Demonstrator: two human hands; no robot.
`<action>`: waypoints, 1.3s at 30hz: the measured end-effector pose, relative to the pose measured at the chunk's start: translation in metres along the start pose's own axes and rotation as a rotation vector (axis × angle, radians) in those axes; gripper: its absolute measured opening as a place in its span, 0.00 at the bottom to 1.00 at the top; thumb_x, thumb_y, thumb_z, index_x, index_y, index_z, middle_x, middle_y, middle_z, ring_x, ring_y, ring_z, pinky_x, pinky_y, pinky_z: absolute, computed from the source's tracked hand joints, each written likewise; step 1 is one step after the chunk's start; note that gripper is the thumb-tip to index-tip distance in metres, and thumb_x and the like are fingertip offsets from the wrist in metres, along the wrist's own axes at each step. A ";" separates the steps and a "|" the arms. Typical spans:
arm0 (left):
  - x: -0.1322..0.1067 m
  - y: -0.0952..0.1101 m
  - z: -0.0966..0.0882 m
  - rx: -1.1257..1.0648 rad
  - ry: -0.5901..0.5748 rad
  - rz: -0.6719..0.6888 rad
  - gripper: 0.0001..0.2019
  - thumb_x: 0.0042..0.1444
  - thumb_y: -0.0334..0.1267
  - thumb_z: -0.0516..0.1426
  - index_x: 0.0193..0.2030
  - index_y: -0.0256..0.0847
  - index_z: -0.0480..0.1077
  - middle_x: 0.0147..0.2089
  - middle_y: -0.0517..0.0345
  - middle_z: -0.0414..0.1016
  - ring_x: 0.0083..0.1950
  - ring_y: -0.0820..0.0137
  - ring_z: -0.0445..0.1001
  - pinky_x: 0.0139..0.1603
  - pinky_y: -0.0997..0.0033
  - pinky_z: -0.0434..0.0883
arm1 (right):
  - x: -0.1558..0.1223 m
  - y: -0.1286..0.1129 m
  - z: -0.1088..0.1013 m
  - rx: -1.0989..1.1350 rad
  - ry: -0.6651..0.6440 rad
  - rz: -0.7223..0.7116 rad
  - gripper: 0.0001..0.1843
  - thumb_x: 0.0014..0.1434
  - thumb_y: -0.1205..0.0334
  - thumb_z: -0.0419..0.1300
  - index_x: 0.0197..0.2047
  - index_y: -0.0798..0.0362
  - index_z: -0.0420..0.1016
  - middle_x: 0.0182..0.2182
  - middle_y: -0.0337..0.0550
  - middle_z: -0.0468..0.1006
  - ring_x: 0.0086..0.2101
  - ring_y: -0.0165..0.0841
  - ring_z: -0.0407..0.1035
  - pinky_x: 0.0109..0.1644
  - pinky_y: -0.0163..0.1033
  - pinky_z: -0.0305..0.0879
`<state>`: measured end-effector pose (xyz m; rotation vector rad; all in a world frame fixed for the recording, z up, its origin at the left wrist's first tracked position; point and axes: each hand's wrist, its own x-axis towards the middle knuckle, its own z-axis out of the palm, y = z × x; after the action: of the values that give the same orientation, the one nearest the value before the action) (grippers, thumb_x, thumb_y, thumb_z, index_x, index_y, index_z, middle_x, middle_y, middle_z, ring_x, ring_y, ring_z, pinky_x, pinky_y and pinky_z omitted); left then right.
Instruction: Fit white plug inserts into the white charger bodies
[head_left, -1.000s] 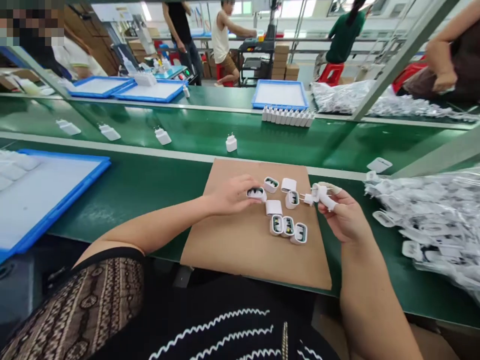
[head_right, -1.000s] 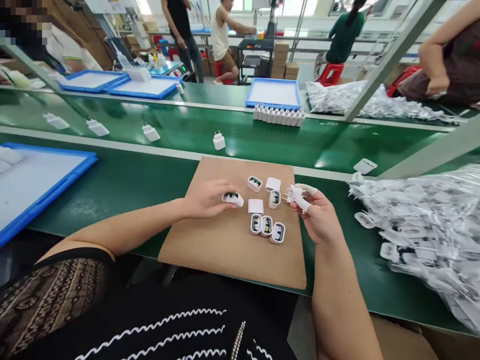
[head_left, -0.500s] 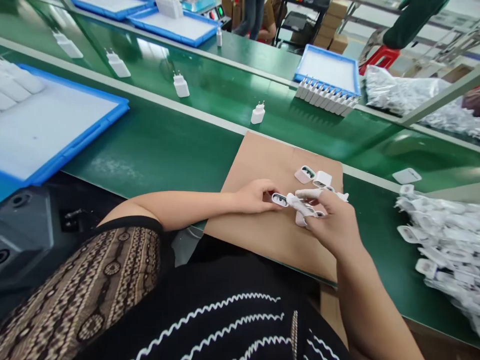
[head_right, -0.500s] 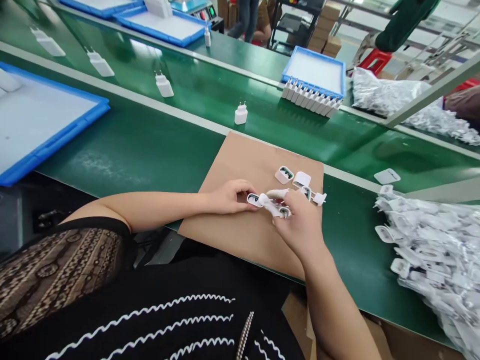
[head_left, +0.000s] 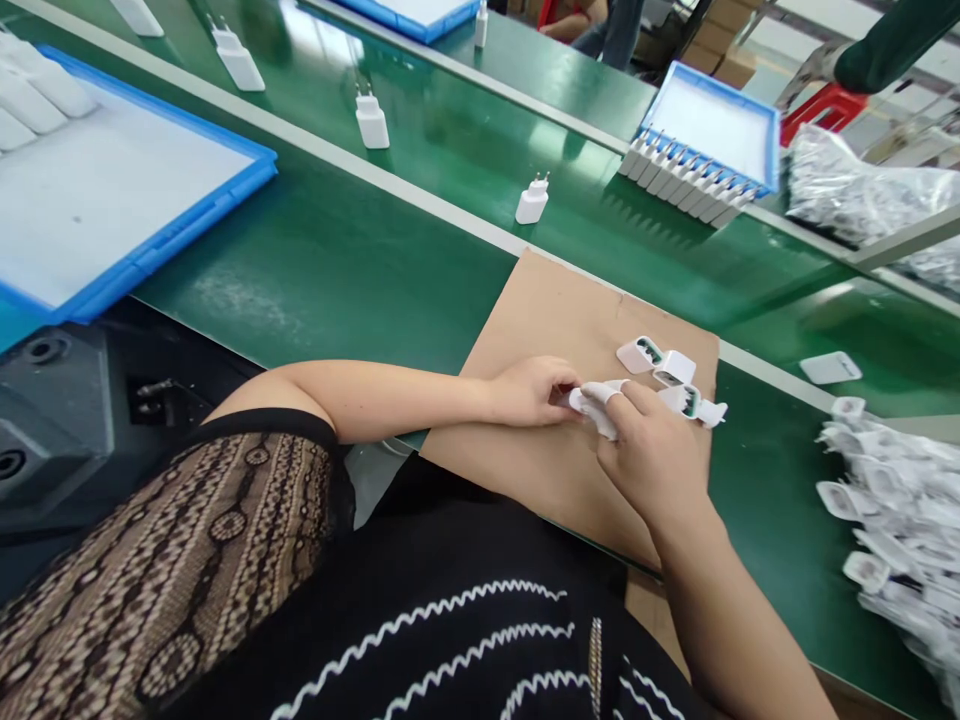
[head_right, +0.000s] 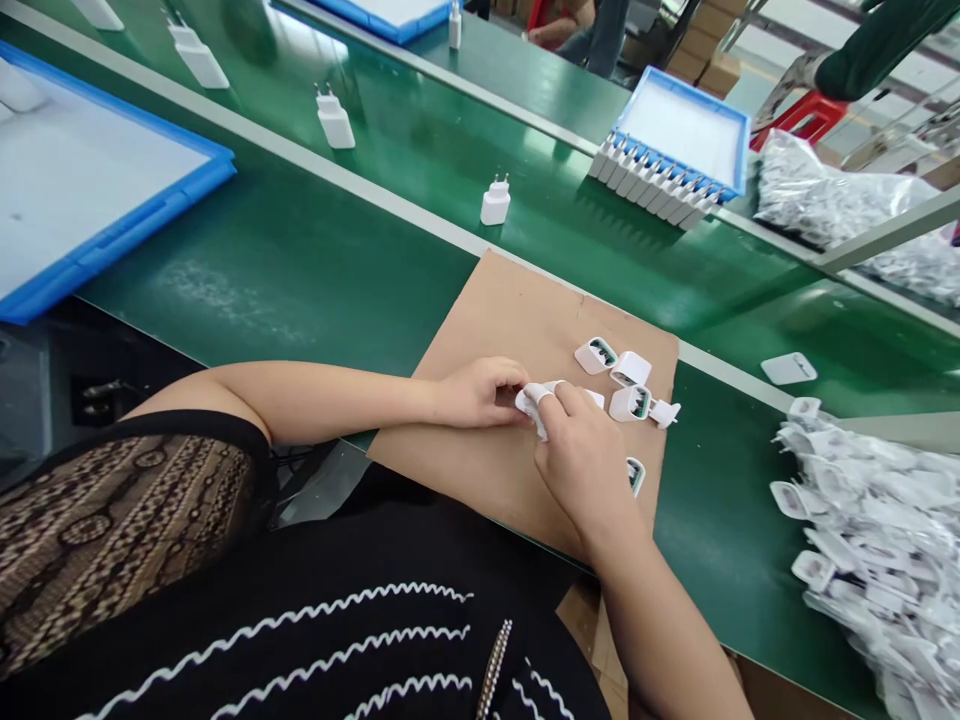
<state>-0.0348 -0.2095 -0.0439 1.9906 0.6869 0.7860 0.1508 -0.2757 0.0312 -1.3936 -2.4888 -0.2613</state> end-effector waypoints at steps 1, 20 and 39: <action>0.000 0.000 0.000 0.004 0.004 0.001 0.11 0.57 0.42 0.67 0.38 0.38 0.73 0.38 0.55 0.75 0.39 0.69 0.72 0.42 0.68 0.69 | 0.000 0.000 0.000 0.006 0.017 0.010 0.14 0.61 0.72 0.52 0.43 0.52 0.77 0.32 0.45 0.75 0.32 0.36 0.65 0.32 0.39 0.54; -0.011 0.002 0.011 0.529 -0.022 0.109 0.18 0.70 0.50 0.53 0.50 0.35 0.72 0.45 0.44 0.78 0.47 0.58 0.76 0.50 0.59 0.71 | -0.004 -0.007 0.022 0.249 0.039 0.327 0.08 0.55 0.67 0.57 0.35 0.51 0.78 0.29 0.44 0.77 0.31 0.36 0.70 0.32 0.39 0.61; 0.186 -0.058 -0.069 0.552 0.340 -0.412 0.10 0.65 0.41 0.59 0.48 0.38 0.74 0.51 0.47 0.79 0.51 0.60 0.75 0.51 0.67 0.68 | -0.081 0.147 0.062 0.295 0.092 0.726 0.23 0.50 0.61 0.56 0.47 0.54 0.85 0.36 0.52 0.74 0.42 0.47 0.70 0.51 0.53 0.70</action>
<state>0.0254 -0.0140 -0.0149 2.0903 1.5973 0.7364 0.3070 -0.2468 -0.0509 -1.9576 -1.7019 0.1826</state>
